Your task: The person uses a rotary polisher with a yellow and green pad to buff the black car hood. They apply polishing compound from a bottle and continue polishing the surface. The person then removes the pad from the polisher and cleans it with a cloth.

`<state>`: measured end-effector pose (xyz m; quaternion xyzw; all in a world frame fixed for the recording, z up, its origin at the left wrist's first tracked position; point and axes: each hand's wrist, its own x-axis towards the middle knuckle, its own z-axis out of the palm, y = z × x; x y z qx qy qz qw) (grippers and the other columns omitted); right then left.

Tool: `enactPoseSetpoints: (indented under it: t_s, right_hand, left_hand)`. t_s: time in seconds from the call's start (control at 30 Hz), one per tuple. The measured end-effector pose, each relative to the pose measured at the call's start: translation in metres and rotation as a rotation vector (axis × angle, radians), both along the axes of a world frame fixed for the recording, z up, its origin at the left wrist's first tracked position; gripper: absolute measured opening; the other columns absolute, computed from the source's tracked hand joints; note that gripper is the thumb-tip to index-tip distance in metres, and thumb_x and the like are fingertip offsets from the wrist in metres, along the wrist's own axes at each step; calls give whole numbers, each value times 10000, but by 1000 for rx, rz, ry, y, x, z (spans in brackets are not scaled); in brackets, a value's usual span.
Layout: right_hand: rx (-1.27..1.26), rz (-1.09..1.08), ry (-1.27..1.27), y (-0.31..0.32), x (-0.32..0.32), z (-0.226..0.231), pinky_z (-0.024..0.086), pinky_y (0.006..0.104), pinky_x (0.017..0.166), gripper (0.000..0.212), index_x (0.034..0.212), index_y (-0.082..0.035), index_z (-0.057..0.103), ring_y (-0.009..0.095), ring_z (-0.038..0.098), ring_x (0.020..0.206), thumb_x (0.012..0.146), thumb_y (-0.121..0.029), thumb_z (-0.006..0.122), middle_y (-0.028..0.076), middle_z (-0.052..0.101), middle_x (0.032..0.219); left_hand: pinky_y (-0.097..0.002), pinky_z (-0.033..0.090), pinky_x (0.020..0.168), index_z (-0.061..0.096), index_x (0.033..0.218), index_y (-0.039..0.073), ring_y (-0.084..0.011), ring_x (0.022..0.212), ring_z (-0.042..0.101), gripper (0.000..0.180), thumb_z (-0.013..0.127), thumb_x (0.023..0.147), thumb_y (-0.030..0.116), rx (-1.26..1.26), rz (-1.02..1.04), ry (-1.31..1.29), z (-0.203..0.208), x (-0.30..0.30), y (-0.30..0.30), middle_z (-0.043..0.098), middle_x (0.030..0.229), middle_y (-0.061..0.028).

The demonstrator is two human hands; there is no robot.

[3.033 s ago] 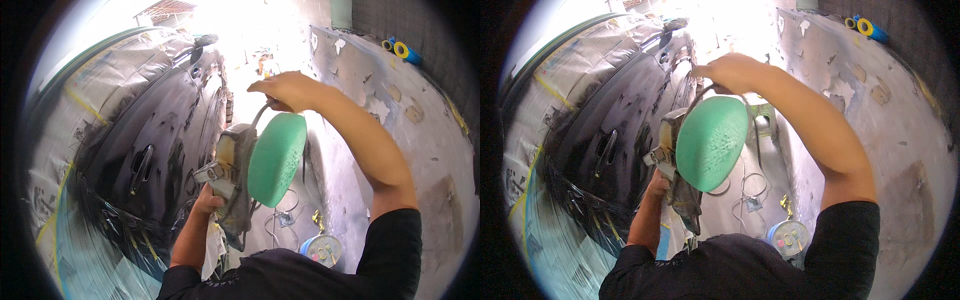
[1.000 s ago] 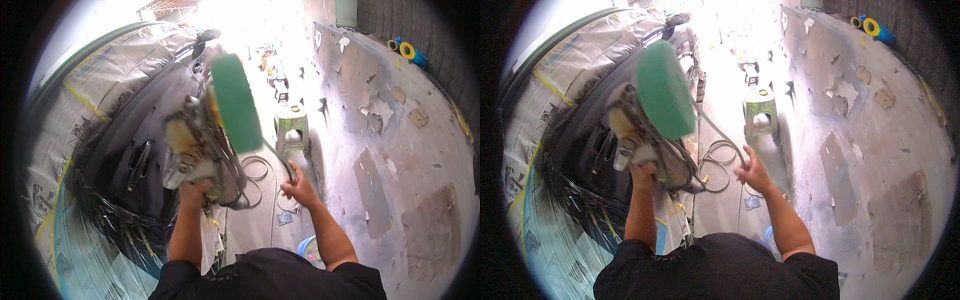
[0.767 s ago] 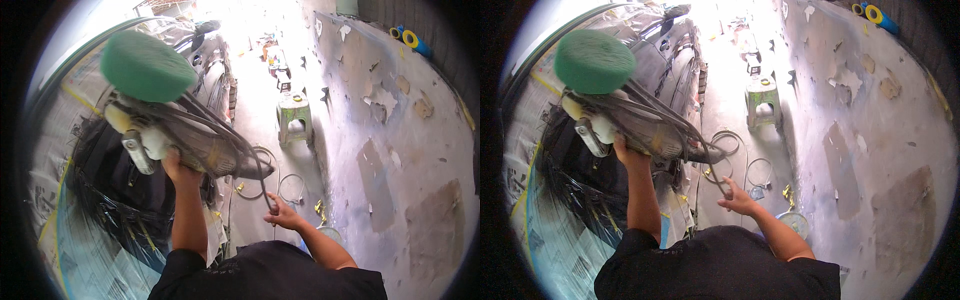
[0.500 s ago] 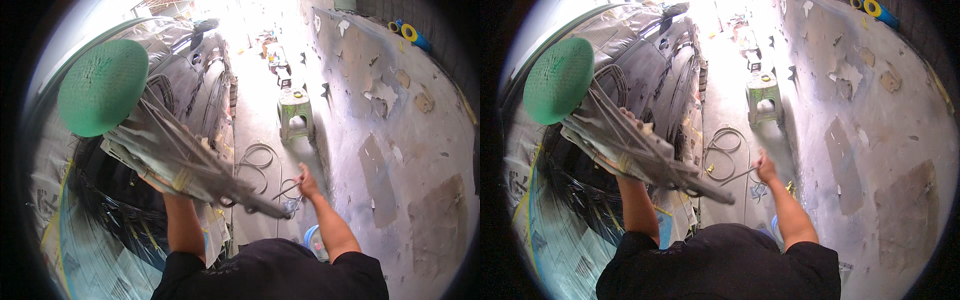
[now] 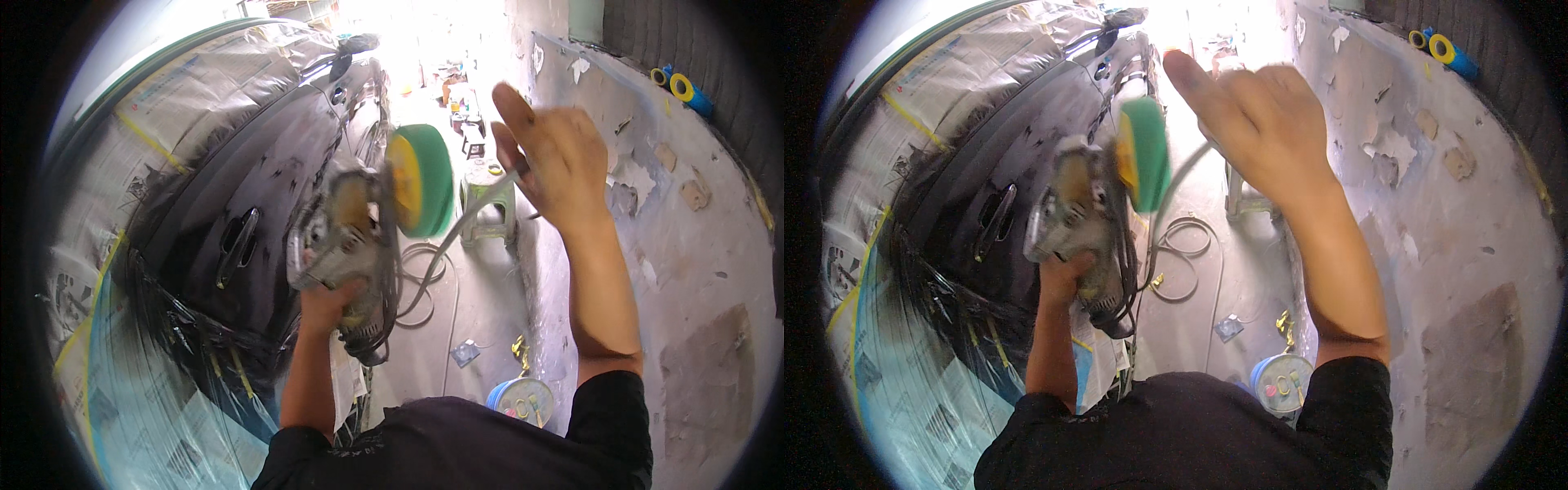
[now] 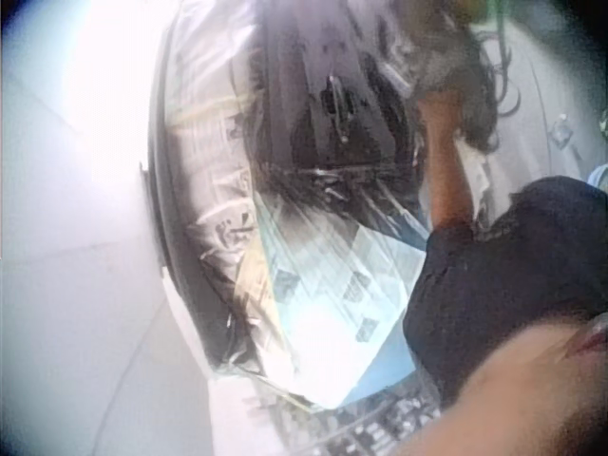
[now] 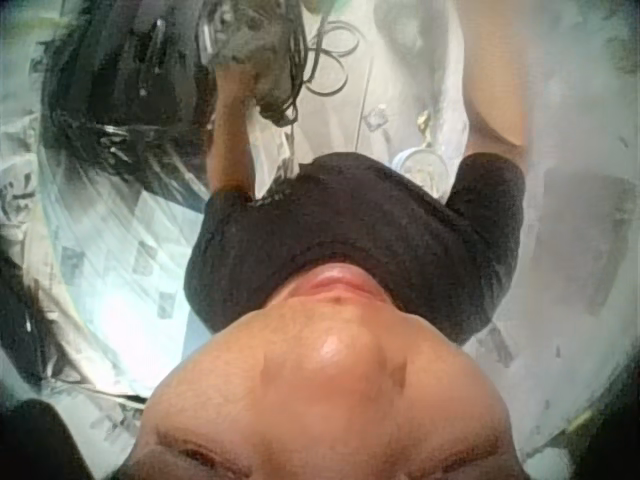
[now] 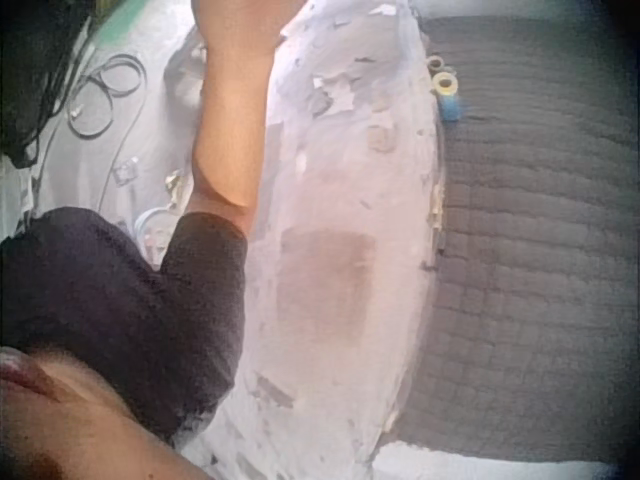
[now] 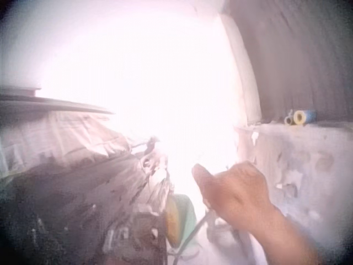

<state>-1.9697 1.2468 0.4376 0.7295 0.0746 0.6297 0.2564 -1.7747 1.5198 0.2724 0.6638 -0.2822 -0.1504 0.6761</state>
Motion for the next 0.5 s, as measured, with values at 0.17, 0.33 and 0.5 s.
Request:
enactPoseSetpoints:
  t_s: [0.17,0.33,0.5]
  right_hand:
    - [163,69,314,7,40,40,484,372,563,620,1398,-179,570,232,574,587,819,-151,789,69,607,721]
    - [1119,428,739,-53,76,-62,558,352,767,610,1437,-120,520,211,672,791,881,-194,758,88,678,961]
    - [1039,507,580,-45,62,-233,527,304,748,697,1452,-40,455,185,654,777,857,-197,784,70,674,914]
  left_hand:
    - [-410,533,950,443,1421,19,-222,1091,646,895,836,618,-37,-17,-407,-78,-61,16,12,660,1211,-87]
    - [-383,507,971,488,1381,3,-224,1096,629,908,905,587,142,-184,-636,-144,-114,21,2,655,1208,-69]
    - [-382,516,926,564,1293,11,-226,1050,626,786,903,626,252,-359,-479,138,-92,16,-17,651,1166,-65]
